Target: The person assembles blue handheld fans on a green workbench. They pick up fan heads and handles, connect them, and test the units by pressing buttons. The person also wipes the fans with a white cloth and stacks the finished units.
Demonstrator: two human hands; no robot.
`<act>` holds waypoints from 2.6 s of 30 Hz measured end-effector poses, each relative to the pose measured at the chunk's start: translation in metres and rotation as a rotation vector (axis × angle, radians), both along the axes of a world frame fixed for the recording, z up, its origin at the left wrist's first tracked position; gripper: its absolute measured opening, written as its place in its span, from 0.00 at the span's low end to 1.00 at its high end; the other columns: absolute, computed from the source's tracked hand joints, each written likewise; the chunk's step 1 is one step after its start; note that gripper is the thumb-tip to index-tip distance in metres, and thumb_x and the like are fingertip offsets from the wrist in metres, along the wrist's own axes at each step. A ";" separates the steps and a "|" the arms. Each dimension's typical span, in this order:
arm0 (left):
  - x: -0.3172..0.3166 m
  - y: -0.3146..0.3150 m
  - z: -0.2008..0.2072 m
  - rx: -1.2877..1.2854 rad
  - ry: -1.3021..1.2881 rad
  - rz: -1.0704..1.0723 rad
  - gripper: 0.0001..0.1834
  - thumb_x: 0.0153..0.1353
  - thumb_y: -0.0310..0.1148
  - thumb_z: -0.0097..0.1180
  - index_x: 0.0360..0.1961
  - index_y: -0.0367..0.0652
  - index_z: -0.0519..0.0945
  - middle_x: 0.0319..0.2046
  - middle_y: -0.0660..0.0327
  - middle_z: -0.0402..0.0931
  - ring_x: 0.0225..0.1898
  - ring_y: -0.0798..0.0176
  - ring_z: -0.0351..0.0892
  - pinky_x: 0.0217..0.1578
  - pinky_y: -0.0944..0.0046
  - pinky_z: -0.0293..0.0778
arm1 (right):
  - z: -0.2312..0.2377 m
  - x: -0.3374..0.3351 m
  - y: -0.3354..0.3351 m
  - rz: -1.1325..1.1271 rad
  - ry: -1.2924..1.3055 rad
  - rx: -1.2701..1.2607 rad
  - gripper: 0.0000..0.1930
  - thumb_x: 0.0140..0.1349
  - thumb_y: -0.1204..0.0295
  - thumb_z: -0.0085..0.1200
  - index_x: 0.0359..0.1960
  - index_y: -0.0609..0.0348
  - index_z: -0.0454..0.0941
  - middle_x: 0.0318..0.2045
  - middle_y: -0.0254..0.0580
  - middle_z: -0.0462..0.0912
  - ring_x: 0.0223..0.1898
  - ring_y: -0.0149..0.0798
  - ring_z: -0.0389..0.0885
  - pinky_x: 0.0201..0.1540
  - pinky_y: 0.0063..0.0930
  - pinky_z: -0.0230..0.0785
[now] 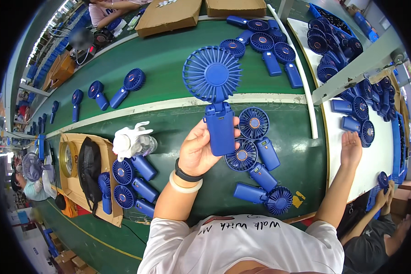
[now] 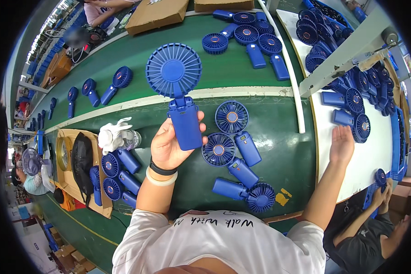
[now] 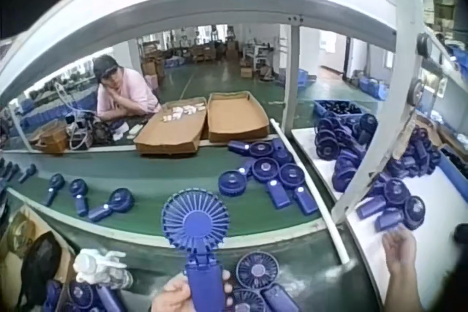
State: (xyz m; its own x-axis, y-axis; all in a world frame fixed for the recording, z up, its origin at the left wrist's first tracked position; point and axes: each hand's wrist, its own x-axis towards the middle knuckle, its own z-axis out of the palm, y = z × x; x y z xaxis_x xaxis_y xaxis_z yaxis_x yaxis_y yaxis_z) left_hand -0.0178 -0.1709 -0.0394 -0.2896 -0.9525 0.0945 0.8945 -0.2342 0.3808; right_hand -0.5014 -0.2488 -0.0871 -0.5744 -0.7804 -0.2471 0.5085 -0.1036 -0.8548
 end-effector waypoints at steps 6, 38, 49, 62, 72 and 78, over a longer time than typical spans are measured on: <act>-0.019 -0.014 -0.036 0.060 -0.961 0.414 0.28 0.56 0.21 0.54 0.57 0.39 0.58 0.43 0.58 0.69 0.42 0.67 0.72 0.44 0.63 0.72 | 0.026 0.115 0.014 0.440 0.248 0.042 0.20 0.60 0.72 0.48 0.55 0.63 0.68 0.52 0.48 0.74 0.54 0.39 0.71 0.56 0.32 0.61; -0.002 -0.034 -0.068 0.141 -0.598 0.437 0.29 0.61 0.30 0.51 0.61 0.42 0.55 0.49 0.50 0.70 0.45 0.58 0.76 0.48 0.58 0.73 | -0.011 0.361 -0.209 1.044 1.834 -0.446 0.40 0.45 0.47 0.61 0.62 0.41 0.63 0.65 0.49 0.56 0.66 0.53 0.50 0.61 0.57 0.49; 0.001 -0.031 -0.069 0.147 -0.542 0.393 0.27 0.61 0.27 0.51 0.59 0.42 0.57 0.49 0.54 0.70 0.46 0.60 0.75 0.49 0.59 0.72 | -0.013 0.331 -0.176 0.878 2.098 -0.171 0.33 0.52 0.56 0.58 0.62 0.39 0.62 0.49 0.45 0.72 0.53 0.48 0.67 0.52 0.47 0.60; -0.003 -0.028 -0.072 0.113 -0.540 0.467 0.26 0.60 0.26 0.51 0.59 0.42 0.59 0.49 0.54 0.71 0.45 0.62 0.75 0.47 0.62 0.72 | 0.035 0.300 -0.061 1.474 -0.699 -0.357 0.35 0.64 0.51 0.42 0.66 0.56 0.46 0.46 0.56 0.70 0.29 0.42 0.72 0.30 0.36 0.69; -0.015 -0.021 -0.060 0.096 -0.507 0.406 0.31 0.57 0.21 0.53 0.59 0.45 0.53 0.45 0.52 0.72 0.39 0.64 0.77 0.30 0.70 0.76 | 0.014 0.311 -0.040 1.477 -0.773 -0.388 0.36 0.65 0.42 0.28 0.66 0.56 0.49 0.46 0.57 0.71 0.28 0.41 0.71 0.29 0.32 0.64; -0.010 -0.020 -0.065 0.074 -0.598 0.306 0.27 0.53 0.22 0.57 0.52 0.47 0.60 0.33 0.56 0.73 0.30 0.67 0.76 0.15 0.76 0.67 | 0.011 0.313 -0.039 1.406 -0.670 -0.358 0.31 0.65 0.47 0.35 0.61 0.58 0.56 0.42 0.53 0.72 0.31 0.41 0.73 0.31 0.32 0.67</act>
